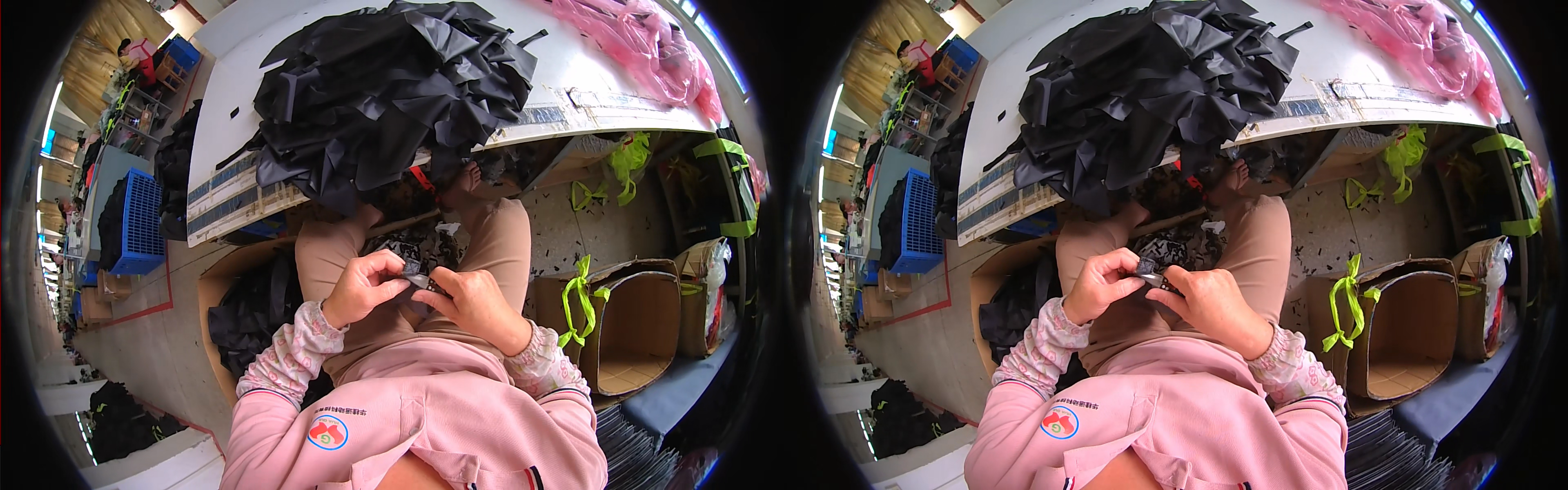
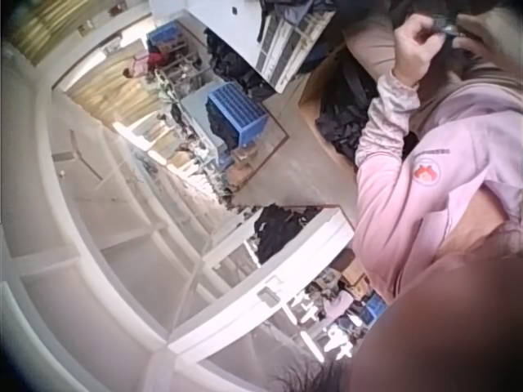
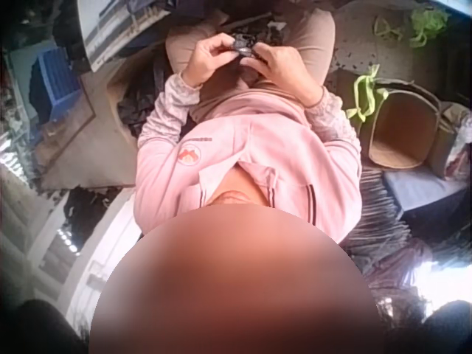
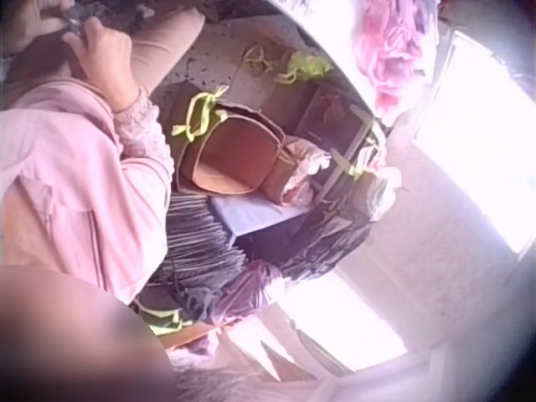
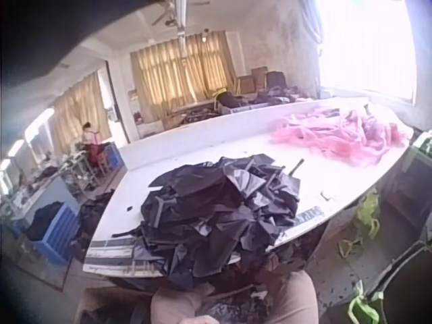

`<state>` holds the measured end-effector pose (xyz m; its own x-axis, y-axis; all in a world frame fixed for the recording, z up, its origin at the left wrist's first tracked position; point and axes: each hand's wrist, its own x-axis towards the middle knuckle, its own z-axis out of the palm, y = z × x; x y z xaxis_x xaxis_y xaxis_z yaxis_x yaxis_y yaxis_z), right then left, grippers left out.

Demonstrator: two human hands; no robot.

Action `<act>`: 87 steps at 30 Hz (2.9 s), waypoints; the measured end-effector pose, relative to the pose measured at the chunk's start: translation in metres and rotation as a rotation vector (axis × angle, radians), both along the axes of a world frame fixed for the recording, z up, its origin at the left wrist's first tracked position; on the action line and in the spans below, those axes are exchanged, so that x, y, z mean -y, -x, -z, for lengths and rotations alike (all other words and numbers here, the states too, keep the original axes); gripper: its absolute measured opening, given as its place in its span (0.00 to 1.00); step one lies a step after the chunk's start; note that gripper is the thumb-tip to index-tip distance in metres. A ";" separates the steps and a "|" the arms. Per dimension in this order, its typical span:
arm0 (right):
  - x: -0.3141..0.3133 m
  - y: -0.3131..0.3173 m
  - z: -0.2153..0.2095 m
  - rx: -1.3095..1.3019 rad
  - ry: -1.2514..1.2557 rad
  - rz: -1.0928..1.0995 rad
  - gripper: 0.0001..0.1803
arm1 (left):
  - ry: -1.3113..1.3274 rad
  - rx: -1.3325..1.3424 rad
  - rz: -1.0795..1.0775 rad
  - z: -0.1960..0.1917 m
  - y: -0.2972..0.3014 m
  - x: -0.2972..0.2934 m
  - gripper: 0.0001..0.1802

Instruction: The recorder is trimming and inspecting black fabric components at a production workstation.

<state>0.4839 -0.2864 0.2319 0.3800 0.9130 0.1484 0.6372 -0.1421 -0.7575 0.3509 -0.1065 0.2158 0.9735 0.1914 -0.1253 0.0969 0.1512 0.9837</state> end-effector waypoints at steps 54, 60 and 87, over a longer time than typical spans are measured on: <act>0.005 -0.013 0.071 -0.674 -0.082 0.190 0.11 | -0.990 0.403 -0.593 -0.083 -0.096 -0.123 0.22; -0.045 -0.021 0.054 -1.169 -0.294 0.184 0.18 | -0.930 0.241 -0.431 -0.038 -0.004 -0.029 0.16; -0.030 -0.004 0.060 -0.982 -0.067 -0.301 0.05 | -0.116 -0.085 0.455 0.043 0.050 0.002 0.11</act>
